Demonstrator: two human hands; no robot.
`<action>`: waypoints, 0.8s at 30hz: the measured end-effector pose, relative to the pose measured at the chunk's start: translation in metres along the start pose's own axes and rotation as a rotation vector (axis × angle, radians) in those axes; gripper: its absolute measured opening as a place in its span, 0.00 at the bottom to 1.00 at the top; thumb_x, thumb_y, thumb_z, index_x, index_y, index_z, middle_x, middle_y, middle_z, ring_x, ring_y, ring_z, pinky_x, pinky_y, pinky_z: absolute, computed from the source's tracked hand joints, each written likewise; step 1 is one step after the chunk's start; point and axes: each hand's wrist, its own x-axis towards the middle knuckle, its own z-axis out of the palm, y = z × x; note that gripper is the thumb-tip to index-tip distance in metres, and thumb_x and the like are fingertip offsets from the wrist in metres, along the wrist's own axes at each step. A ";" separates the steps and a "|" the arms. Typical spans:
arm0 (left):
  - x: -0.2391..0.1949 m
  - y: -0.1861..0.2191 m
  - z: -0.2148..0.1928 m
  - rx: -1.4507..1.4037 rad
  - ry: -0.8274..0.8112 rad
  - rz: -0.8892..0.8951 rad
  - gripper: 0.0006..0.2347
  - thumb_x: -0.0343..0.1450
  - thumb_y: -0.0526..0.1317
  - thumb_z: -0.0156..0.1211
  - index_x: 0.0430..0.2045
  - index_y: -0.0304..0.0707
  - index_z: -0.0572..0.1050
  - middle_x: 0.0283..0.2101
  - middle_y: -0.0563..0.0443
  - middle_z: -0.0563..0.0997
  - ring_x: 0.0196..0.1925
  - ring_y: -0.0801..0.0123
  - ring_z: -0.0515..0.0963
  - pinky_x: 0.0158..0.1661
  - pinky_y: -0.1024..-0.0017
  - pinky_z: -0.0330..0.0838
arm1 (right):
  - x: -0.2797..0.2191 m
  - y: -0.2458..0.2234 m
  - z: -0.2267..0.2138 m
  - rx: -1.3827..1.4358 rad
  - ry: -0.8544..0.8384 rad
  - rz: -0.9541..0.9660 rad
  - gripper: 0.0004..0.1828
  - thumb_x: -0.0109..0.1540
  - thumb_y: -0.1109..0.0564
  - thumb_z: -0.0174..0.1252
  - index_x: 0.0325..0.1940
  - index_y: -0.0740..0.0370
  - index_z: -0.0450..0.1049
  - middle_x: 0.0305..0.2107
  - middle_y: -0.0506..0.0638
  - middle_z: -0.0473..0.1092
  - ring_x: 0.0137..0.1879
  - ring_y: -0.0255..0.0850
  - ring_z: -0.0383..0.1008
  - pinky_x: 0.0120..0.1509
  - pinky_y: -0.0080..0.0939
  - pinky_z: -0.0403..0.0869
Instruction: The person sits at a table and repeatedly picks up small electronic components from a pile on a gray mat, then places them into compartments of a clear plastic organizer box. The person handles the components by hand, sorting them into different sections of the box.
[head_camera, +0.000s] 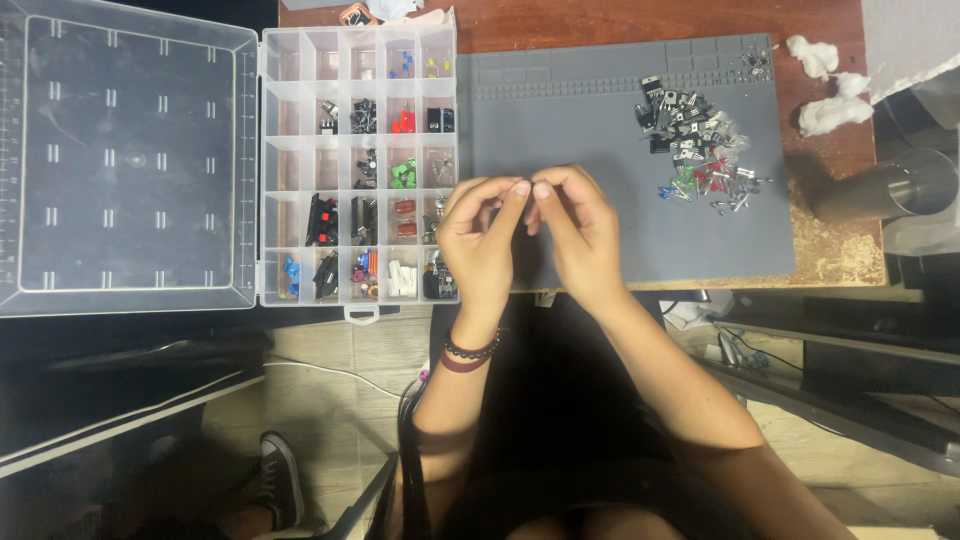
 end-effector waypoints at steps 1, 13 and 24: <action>0.000 0.000 0.000 0.001 0.001 0.001 0.03 0.68 0.32 0.71 0.32 0.39 0.83 0.32 0.56 0.80 0.38 0.78 0.75 0.44 0.77 0.71 | 0.000 -0.001 0.000 0.001 -0.001 0.000 0.10 0.72 0.63 0.49 0.44 0.73 0.74 0.26 0.57 0.65 0.34 0.44 0.75 0.37 0.45 0.78; -0.003 0.008 0.001 -0.120 -0.032 -0.090 0.03 0.71 0.34 0.67 0.34 0.37 0.83 0.34 0.56 0.76 0.41 0.80 0.72 0.46 0.78 0.71 | 0.003 -0.014 -0.004 -0.058 -0.011 -0.039 0.09 0.71 0.64 0.52 0.41 0.72 0.75 0.26 0.55 0.64 0.33 0.43 0.75 0.37 0.42 0.77; 0.002 0.011 -0.008 -0.159 0.020 -0.218 0.06 0.73 0.39 0.65 0.37 0.37 0.82 0.34 0.58 0.72 0.44 0.79 0.70 0.48 0.77 0.69 | 0.002 -0.009 -0.012 -0.119 -0.005 -0.039 0.05 0.69 0.67 0.57 0.44 0.72 0.78 0.30 0.56 0.68 0.35 0.42 0.76 0.39 0.43 0.79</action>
